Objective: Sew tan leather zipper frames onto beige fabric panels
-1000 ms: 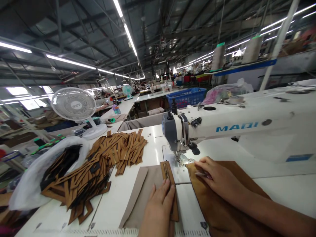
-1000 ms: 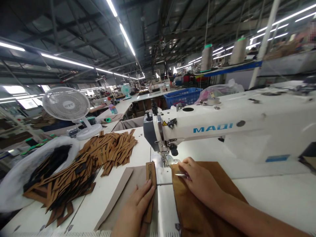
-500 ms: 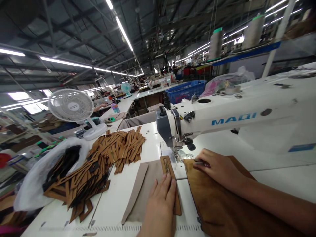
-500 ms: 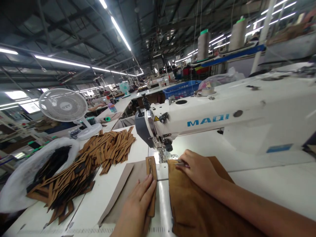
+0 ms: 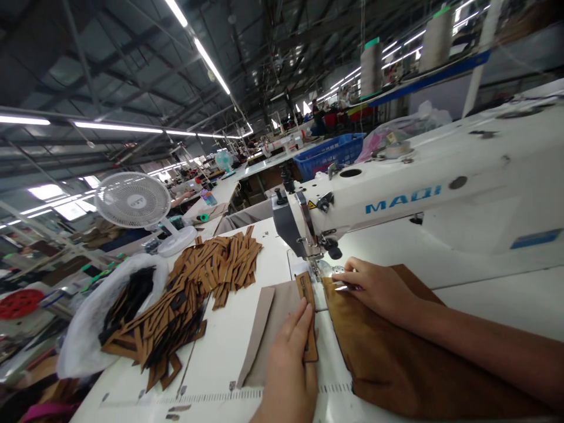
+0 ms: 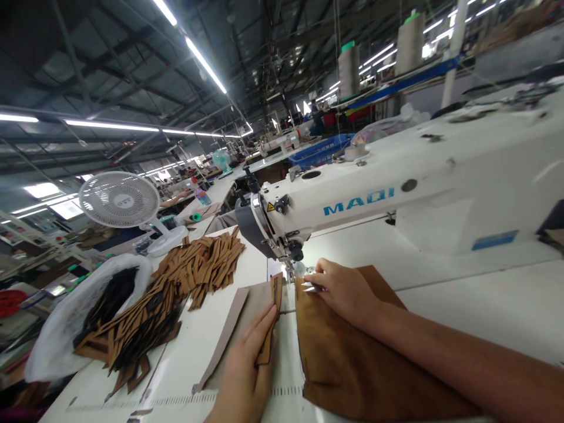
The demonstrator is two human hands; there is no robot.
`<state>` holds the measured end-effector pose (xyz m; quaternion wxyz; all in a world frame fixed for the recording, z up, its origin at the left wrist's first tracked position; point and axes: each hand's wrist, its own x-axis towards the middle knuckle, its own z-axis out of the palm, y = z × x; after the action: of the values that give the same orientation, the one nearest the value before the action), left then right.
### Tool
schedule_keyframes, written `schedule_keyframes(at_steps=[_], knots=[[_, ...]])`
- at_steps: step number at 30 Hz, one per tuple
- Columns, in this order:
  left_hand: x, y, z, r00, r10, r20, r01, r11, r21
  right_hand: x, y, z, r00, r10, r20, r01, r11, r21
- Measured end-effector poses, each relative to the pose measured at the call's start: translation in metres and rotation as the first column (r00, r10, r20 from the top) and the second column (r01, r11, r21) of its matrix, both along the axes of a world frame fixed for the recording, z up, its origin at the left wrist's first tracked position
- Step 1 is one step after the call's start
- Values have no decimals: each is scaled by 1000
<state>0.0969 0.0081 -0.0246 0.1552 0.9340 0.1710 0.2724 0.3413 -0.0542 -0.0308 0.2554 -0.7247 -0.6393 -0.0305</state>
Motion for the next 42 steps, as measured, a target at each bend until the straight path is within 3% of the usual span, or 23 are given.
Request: schedule_keyframes(at_steps=[4, 9, 12, 17, 22, 26, 31, 34, 42], knots=[[0, -7, -6, 999, -16, 32, 15, 998, 54, -4, 2, 1, 1000, 1, 12, -1, 1000, 9], [-1, -8, -3, 953, -160, -257, 221, 948, 230, -5, 1, 3, 1000, -4, 2, 4, 1000, 30], [1, -6, 6, 901, -168, -399, 270, 938, 216, -5, 1, 4, 1000, 3, -5, -3, 999, 36], [9, -9, 35, 841, -151, -519, 148, 988, -47, -5, 3, 4, 1000, 4, -10, -4, 999, 35], [32, -13, 57, 868, -22, -496, -28, 995, -92, -5, 3, 5, 1000, 14, -17, -14, 1000, 18], [51, -5, 48, 845, 29, -533, -28, 1000, 11, -4, 3, 3, 1000, 13, -9, -13, 1000, 6], [50, 12, 21, 880, -64, -471, 149, 978, 145, -1, 5, -5, 999, 38, 17, -38, 999, 39], [48, 21, 9, 873, -60, -484, 178, 963, 202, -1, 5, -7, 998, 66, 3, -67, 994, 82], [55, 24, 3, 857, -48, -513, 158, 972, 172, -1, 3, -3, 994, 105, 20, -107, 989, 100]])
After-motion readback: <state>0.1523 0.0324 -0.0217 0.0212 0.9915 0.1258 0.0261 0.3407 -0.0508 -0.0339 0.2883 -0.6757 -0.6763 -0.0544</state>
